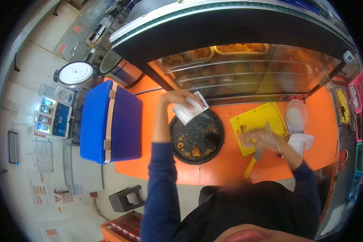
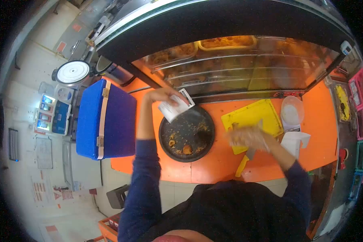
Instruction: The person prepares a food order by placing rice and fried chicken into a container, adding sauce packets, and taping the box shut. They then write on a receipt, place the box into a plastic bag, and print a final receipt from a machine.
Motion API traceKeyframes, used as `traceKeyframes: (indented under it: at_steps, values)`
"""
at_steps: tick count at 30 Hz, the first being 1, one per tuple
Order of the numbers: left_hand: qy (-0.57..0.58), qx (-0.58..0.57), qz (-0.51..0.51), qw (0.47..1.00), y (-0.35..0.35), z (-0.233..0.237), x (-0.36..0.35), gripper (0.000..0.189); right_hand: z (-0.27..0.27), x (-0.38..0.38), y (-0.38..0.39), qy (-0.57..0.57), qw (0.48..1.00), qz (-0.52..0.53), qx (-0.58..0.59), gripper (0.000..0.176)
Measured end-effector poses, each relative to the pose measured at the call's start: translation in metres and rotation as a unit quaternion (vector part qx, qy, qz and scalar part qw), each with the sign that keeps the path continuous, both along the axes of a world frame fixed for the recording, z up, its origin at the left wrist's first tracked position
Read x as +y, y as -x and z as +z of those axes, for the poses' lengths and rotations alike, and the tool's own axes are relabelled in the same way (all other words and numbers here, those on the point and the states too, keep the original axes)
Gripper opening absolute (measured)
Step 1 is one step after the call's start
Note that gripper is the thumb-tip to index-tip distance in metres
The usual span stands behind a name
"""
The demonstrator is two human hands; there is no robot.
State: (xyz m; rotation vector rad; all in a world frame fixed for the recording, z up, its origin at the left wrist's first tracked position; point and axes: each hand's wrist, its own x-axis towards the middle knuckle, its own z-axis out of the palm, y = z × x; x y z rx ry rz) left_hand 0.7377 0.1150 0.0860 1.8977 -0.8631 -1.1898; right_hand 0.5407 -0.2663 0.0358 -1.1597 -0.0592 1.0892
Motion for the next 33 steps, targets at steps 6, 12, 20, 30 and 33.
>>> traceKeyframes:
  at_steps: [6, 12, 20, 30, 33]
  values:
    - [-0.177, 0.090, -0.199, 0.960, -0.064, 0.013, -0.077, 0.039, -0.008, -0.066, 0.102, 0.254, 0.930, -0.004, -0.265, 0.044]
    - [-0.261, 0.109, -0.240, 0.929, -0.062, 0.035, -0.163, 0.037, -0.021, -0.106, 0.148, 0.148, 0.939, -0.301, -0.077, 0.055]
    - [-0.176, 0.081, -0.407, 0.893, -0.047, 0.033, -0.351, 0.029, -0.032, -0.101, 0.149, 0.123, 0.909, -0.374, -0.136, 0.069]
    - [0.232, -0.398, 0.134, 0.878, 0.255, -0.036, -0.273, 0.050, -0.032, -0.051, 0.098, -0.099, 0.661, -0.714, -0.207, 0.072]
    - [0.191, -0.377, 0.262, 0.868, 0.303, -0.076, -0.268, 0.062, -0.032, -0.028, 0.071, -0.202, 0.732, -0.621, -0.197, 0.072]
